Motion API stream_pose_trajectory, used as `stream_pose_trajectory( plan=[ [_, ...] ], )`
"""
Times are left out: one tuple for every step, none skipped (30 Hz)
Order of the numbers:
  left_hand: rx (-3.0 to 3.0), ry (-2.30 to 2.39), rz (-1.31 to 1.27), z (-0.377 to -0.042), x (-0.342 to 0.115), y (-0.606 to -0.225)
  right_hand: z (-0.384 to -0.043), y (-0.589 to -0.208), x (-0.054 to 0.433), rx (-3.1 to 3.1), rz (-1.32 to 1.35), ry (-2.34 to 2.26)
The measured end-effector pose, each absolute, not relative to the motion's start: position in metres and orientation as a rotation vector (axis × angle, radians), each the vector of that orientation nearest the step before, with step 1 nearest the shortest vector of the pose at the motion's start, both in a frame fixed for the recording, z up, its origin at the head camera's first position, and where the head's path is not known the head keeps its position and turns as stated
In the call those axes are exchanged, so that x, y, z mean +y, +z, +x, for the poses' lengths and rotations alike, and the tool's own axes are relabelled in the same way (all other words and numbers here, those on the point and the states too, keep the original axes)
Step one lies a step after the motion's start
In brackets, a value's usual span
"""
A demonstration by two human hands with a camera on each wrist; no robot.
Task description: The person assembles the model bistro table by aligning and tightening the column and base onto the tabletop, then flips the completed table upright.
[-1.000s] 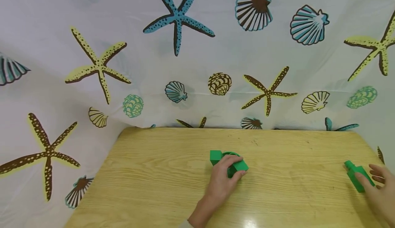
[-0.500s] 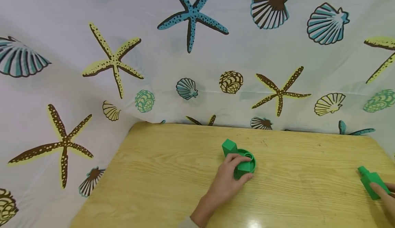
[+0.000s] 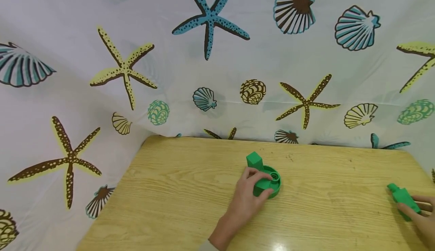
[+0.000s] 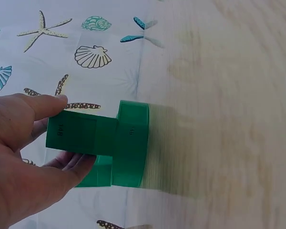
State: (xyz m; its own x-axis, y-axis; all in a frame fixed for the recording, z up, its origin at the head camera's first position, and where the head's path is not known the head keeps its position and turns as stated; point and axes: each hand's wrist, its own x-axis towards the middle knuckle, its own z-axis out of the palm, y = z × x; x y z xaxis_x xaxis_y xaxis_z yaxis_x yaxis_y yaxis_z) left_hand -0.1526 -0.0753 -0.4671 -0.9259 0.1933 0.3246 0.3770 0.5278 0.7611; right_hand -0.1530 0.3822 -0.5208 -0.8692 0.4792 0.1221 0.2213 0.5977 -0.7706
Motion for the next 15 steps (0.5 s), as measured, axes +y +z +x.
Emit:
stream_pose_trajectory(
  plan=[
    [-2.557,-1.369,-0.488,-0.153,-0.077,-0.467,-0.152,-0.518,0.383,-2.546,-0.51,1.162],
    [-2.543,-1.38,-0.492,-0.154,-0.078,-0.467,-0.151,-0.516,0.383,-2.582,-0.466,1.168],
    [-2.531,-1.388,-0.495,-0.154,-0.08,-0.468,-0.151,-0.514,0.384,-2.608,-0.425,1.179],
    [-2.522,-1.388,-0.5,-0.155,-0.081,-0.468,-0.151,-0.512,0.384,-2.631,-0.388,1.189],
    [-2.514,-1.394,-0.507,-0.156,-0.083,-0.469,-0.151,-0.51,0.383,-2.648,-0.361,1.199],
    [-2.507,-1.407,-0.514,-0.157,-0.084,-0.469,-0.15,-0.507,0.382,-2.668,-0.348,1.186],
    [-2.5,-1.417,-0.524,-0.157,-0.085,-0.469,-0.15,-0.504,0.379,-2.688,-0.345,1.177],
    [-2.493,-1.428,-0.532,-0.158,-0.086,-0.469,-0.15,-0.5,0.377,-2.718,-0.358,1.169],
    [-2.489,-1.448,-0.54,-0.159,-0.087,-0.469,-0.15,-0.497,0.375,-2.742,-0.348,1.161],
    [-2.483,-1.472,-0.548,-0.16,-0.088,-0.469,-0.15,-0.492,0.372,-2.76,-0.333,1.161],
    [-2.478,-1.499,-0.556,-0.16,-0.089,-0.469,-0.151,-0.489,0.368,-2.774,-0.311,1.146],
    [-2.477,-1.518,-0.559,-0.161,-0.09,-0.468,-0.151,-0.485,0.365,-2.787,-0.286,1.124],
    [-2.479,-1.53,-0.562,-0.162,-0.091,-0.468,-0.152,-0.483,0.361,-2.794,-0.26,1.13],
    [-2.479,-1.542,-0.564,-0.163,-0.092,-0.468,-0.153,-0.481,0.358,-2.795,-0.222,1.13],
    [-2.481,-1.554,-0.567,-0.164,-0.093,-0.467,-0.154,-0.479,0.353,-2.787,-0.189,1.132]
  ],
)
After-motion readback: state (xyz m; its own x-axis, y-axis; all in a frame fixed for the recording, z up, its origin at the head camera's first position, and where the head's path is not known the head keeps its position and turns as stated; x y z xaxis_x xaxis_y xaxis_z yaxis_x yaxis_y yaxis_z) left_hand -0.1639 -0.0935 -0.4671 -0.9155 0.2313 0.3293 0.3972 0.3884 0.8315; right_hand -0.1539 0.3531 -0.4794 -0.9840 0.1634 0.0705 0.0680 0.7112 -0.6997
